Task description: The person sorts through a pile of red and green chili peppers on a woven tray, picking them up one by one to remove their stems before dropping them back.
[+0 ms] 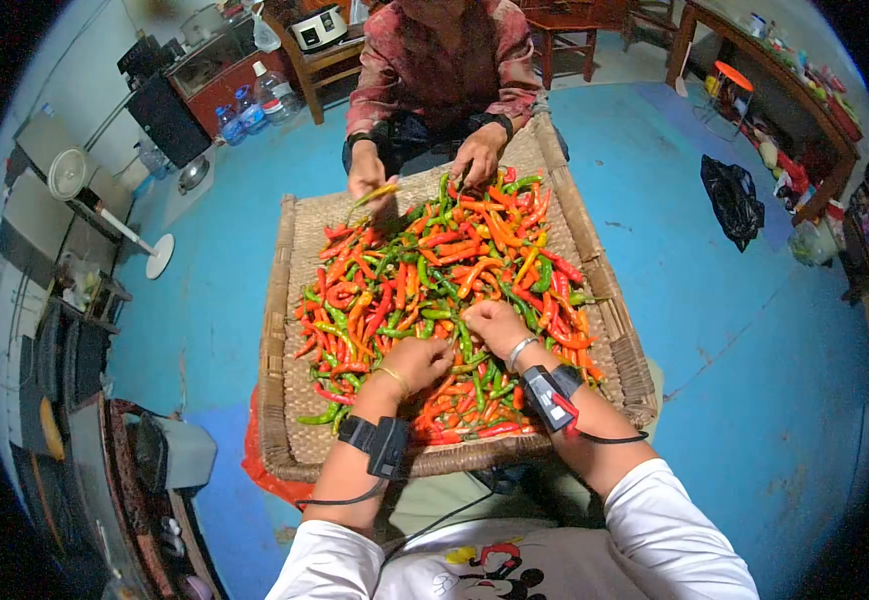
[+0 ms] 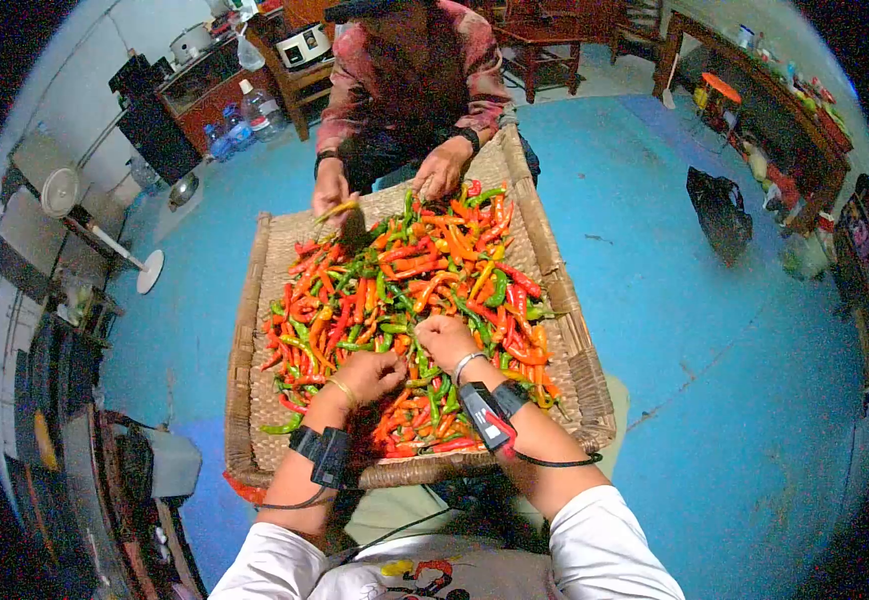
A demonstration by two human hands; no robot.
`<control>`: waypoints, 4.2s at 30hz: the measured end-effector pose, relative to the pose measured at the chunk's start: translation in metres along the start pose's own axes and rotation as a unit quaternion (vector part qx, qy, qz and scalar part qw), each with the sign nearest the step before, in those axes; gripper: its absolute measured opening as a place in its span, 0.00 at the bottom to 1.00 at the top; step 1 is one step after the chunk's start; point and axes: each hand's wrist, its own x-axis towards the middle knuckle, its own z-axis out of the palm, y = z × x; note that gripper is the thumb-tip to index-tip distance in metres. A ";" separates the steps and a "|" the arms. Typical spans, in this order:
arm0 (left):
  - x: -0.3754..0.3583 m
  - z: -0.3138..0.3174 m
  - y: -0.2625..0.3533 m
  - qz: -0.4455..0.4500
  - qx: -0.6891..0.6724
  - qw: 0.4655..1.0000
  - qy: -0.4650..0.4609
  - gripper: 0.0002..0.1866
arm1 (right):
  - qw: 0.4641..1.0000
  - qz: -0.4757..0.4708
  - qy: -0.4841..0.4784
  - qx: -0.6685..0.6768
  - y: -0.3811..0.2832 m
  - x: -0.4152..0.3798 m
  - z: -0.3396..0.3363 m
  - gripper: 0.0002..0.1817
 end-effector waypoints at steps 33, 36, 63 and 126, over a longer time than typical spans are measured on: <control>-0.004 0.002 -0.007 -0.056 -0.249 0.967 -0.014 0.08 | 0.996 0.007 -0.030 0.085 -0.024 -0.015 0.006 0.13; -0.013 -0.016 -0.024 -0.078 -0.200 0.970 -0.116 0.09 | 0.991 0.004 0.010 0.133 -0.028 -0.014 -0.001 0.13; 0.005 0.021 0.026 -0.165 0.101 0.981 0.009 0.18 | 0.996 0.047 0.025 0.070 -0.018 -0.008 0.000 0.10; 0.005 0.037 0.035 -0.011 -0.055 0.997 0.047 0.18 | 0.980 0.001 0.112 0.164 -0.028 -0.012 0.000 0.11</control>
